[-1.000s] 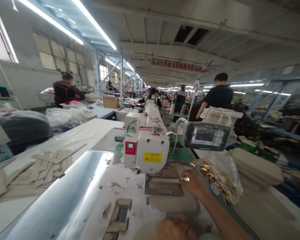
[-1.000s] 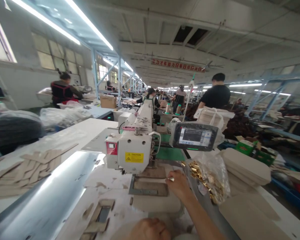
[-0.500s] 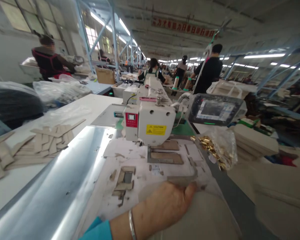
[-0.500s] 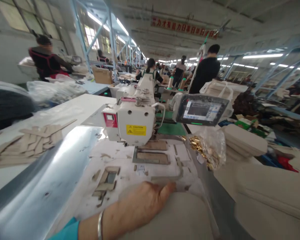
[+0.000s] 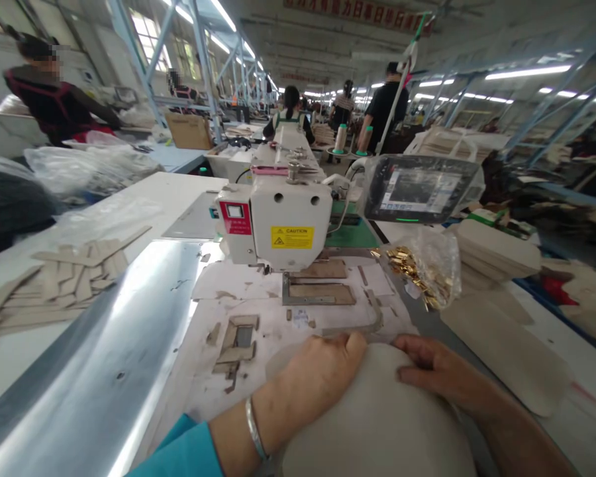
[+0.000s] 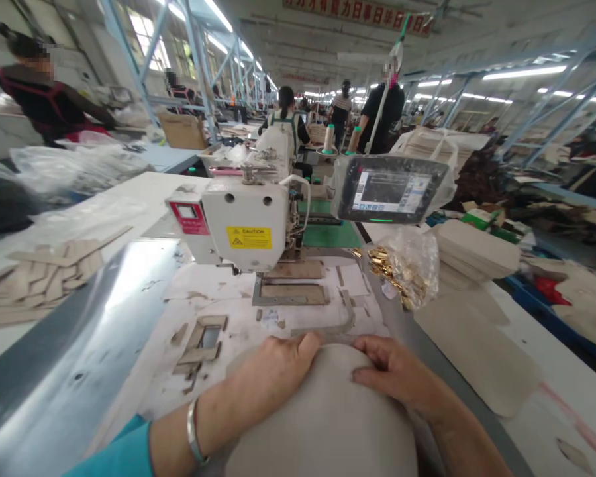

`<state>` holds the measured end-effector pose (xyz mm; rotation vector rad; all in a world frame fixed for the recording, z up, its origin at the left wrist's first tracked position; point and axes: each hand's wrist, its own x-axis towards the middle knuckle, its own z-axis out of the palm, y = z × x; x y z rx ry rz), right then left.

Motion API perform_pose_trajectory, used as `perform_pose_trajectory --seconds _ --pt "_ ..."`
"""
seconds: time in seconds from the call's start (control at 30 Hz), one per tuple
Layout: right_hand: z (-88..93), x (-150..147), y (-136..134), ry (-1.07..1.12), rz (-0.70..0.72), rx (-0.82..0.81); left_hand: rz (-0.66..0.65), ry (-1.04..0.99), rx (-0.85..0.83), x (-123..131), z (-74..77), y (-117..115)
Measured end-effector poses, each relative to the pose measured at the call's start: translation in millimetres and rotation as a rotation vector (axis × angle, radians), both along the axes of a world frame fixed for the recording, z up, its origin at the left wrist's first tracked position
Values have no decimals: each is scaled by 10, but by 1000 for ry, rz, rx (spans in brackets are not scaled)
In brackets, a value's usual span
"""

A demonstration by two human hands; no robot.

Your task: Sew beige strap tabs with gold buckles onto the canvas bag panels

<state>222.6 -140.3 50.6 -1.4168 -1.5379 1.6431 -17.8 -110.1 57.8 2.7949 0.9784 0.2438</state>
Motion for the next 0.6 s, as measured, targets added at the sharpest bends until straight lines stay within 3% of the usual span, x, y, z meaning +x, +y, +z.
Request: perform_pose_trajectory --seconds 0.2,0.37,0.47,0.6 --pt "-12 197 -150 176 -49 -252 153 -45 -127 44 -43 32" --pt "10 200 -249 157 -336 -265 225 -76 -199 72 -64 84" --pt "74 278 -112 83 -550 -220 284 -152 -230 72 -60 93" --pt "136 607 311 -121 -715 -89 219 -259 -156 30 -62 36"
